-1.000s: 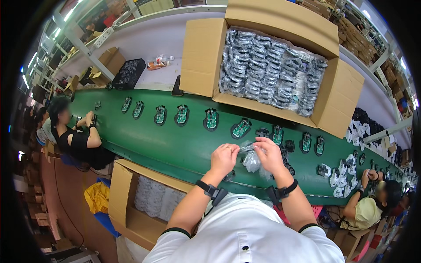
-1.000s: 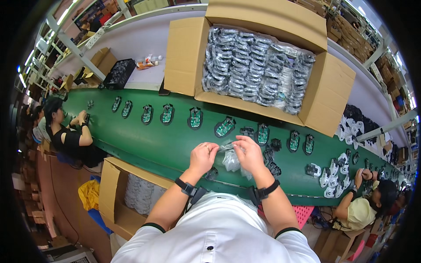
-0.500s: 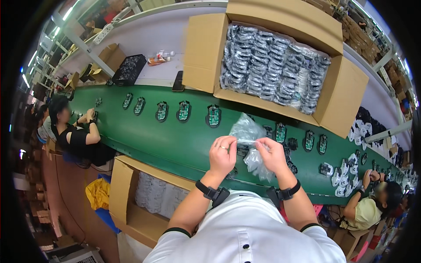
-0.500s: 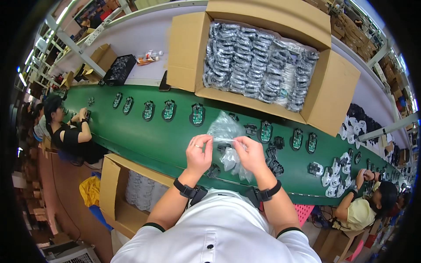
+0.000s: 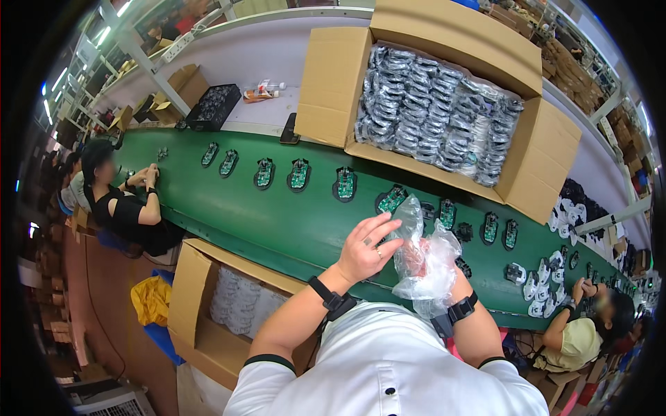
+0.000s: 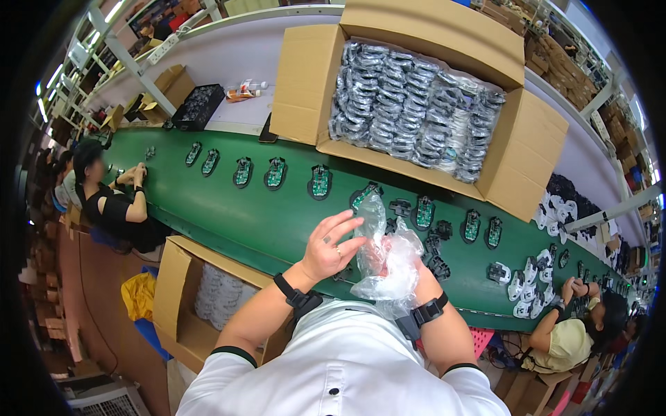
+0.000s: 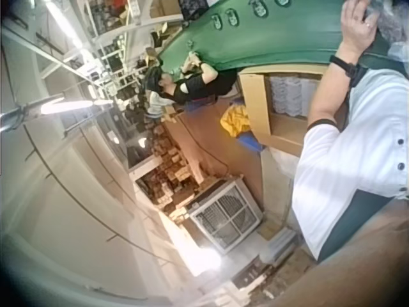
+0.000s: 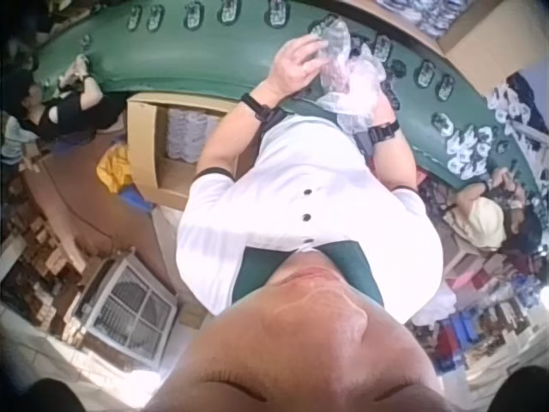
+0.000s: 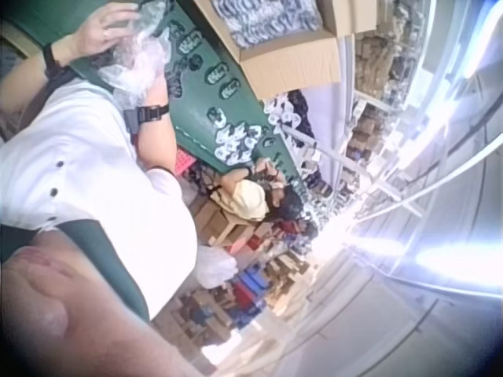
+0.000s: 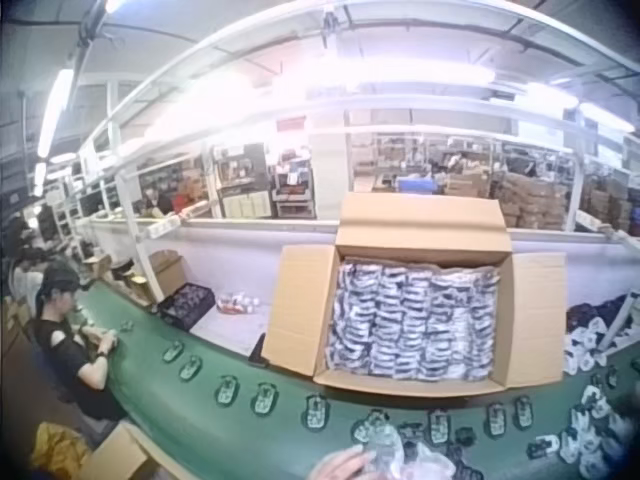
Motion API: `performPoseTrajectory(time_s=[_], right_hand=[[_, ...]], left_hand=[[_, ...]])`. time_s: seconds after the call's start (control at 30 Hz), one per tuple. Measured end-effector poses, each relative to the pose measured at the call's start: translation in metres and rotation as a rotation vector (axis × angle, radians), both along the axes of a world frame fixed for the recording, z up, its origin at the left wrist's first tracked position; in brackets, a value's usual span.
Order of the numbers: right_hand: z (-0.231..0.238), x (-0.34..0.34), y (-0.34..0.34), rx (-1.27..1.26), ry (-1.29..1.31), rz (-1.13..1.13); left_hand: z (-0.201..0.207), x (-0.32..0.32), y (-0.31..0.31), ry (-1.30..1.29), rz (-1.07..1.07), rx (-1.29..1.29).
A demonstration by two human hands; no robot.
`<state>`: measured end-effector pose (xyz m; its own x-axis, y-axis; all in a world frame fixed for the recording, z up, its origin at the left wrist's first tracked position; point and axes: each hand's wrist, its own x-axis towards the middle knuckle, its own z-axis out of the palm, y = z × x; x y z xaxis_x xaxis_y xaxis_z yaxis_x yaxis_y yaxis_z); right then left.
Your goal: The person assembles small electronic components on a green workbench. They pick up white plastic casings and black internal parts, fit them together, and place the assembled units on the table. The person also handles clear plastic bags and white foam packing material, placing them into a cardboard box.
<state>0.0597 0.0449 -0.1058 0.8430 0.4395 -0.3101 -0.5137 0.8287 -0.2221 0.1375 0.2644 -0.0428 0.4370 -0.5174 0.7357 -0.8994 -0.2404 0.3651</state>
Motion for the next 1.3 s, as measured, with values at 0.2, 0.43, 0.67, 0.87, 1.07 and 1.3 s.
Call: performPoseTrajectory(time_s=[0.2, 0.43, 0.67, 0.87, 1.07, 1.3], right_hand=[[0.054, -0.005, 0.017, -0.761, 0.034, -0.332], [0.091, -0.035, 0.048, -1.422, -0.607, -0.191], [0.052, -0.025, 0.044, -1.659, -0.599, -0.267], [0.076, -0.034, 0.043, -1.72, -0.539, -0.195], [0.105, -0.037, 0.03, -1.531, -0.685, 0.077], [0.039, -0.039, 0.004, -0.746, -0.226, 0.166]], left_hand=[[-0.01, -0.03, 0.002, 0.835, 0.214, -0.142], [-0.014, -0.044, 0.005, 0.84, 0.214, 0.049], [-0.019, -0.059, 0.009, 1.153, 0.104, -0.299], [-0.035, -0.056, 0.006, 1.192, 0.341, -0.524], [0.003, -0.089, -0.012, 0.569, 0.315, -0.193], [0.009, -0.153, -0.035, 0.87, -0.011, -0.224]])
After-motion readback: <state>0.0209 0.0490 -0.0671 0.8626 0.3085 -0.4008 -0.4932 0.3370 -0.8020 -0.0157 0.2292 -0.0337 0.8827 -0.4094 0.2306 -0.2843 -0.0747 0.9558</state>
